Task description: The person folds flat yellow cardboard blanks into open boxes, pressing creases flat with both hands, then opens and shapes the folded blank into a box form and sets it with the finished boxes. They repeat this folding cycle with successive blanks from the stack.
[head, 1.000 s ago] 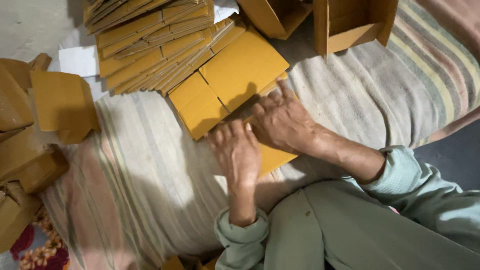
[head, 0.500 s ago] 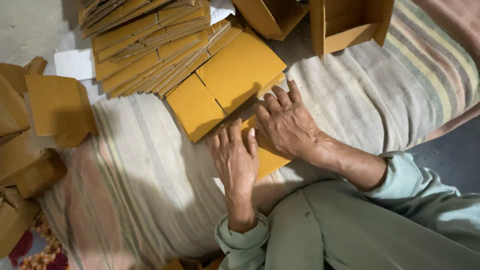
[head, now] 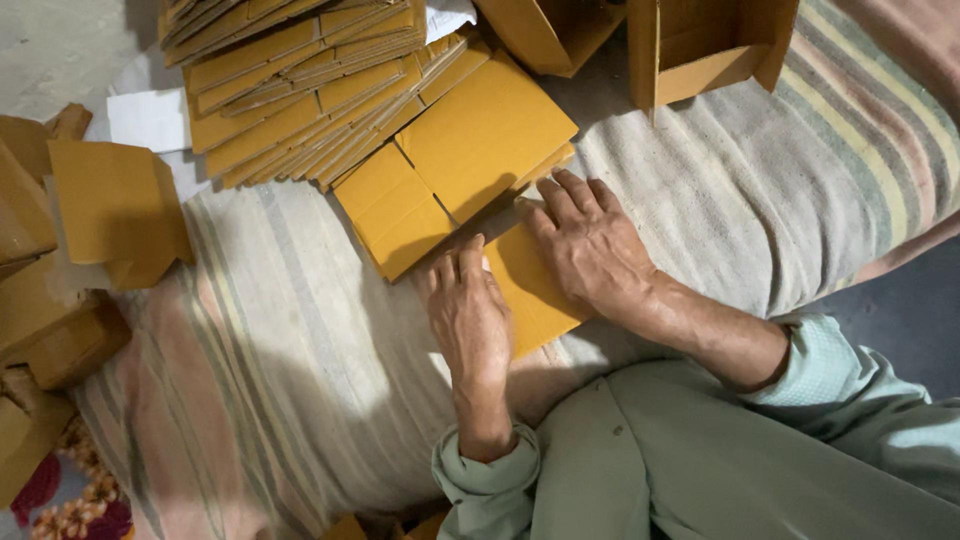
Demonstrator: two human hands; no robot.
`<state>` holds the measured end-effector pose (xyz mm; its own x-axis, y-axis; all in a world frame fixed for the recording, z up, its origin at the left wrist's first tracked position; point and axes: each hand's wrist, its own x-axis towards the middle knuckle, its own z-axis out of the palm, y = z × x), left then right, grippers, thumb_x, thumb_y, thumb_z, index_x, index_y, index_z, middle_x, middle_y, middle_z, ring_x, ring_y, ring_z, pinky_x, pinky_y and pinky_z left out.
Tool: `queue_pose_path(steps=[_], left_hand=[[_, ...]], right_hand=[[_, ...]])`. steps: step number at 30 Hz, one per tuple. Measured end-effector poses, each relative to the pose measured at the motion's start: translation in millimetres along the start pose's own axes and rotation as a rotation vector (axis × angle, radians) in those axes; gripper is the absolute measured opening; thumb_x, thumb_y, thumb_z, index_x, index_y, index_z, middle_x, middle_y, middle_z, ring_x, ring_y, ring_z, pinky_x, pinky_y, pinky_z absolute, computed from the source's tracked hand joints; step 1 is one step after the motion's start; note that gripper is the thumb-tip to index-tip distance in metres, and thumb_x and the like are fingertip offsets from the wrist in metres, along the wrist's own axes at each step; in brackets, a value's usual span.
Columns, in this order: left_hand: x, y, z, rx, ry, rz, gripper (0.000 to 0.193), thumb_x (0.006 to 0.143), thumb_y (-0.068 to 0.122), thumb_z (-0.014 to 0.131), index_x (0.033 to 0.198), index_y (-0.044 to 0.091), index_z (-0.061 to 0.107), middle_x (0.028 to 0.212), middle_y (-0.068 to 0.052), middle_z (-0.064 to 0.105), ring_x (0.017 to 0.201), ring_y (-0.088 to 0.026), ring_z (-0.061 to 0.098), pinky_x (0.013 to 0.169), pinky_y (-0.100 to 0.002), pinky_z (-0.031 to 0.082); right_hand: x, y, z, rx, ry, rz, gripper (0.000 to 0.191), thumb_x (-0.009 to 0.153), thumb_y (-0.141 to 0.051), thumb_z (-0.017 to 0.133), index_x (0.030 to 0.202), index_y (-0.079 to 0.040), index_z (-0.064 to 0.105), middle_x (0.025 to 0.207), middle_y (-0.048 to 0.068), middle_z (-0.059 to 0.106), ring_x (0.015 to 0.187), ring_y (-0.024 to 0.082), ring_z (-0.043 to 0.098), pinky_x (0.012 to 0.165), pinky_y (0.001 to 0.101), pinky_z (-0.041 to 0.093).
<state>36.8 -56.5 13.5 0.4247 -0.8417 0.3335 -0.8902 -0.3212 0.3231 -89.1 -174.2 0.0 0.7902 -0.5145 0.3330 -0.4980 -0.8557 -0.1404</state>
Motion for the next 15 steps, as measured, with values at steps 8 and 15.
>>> queue_pose_path(steps=[8, 15], left_hand=[[0.8, -1.7, 1.3, -0.026, -0.039, -0.048, 0.034, 0.100, 0.016, 0.060, 0.129, 0.001, 0.063, 0.113, -0.022, 0.065, 0.108, -0.039, 0.059, 0.098, -0.051, 0.045], [-6.4, 6.6, -7.5, 0.075, 0.067, 0.081, 0.051, 0.094, 0.028, 0.064, 0.134, -0.003, 0.057, 0.129, -0.026, 0.058, 0.123, -0.043, 0.050, 0.107, -0.053, 0.039]], right_hand=[[0.2, 2.0, 3.1, 0.032, 0.036, 0.004, 0.047, 0.094, -0.018, 0.057, 0.137, -0.001, 0.063, 0.142, 0.022, 0.060, 0.140, 0.038, 0.052, 0.116, 0.0502, 0.040], [0.3, 1.9, -3.3, 0.129, 0.046, 0.004, 0.054, 0.090, -0.036, 0.061, 0.128, 0.003, 0.064, 0.130, 0.029, 0.061, 0.129, 0.043, 0.052, 0.106, 0.0540, 0.039]])
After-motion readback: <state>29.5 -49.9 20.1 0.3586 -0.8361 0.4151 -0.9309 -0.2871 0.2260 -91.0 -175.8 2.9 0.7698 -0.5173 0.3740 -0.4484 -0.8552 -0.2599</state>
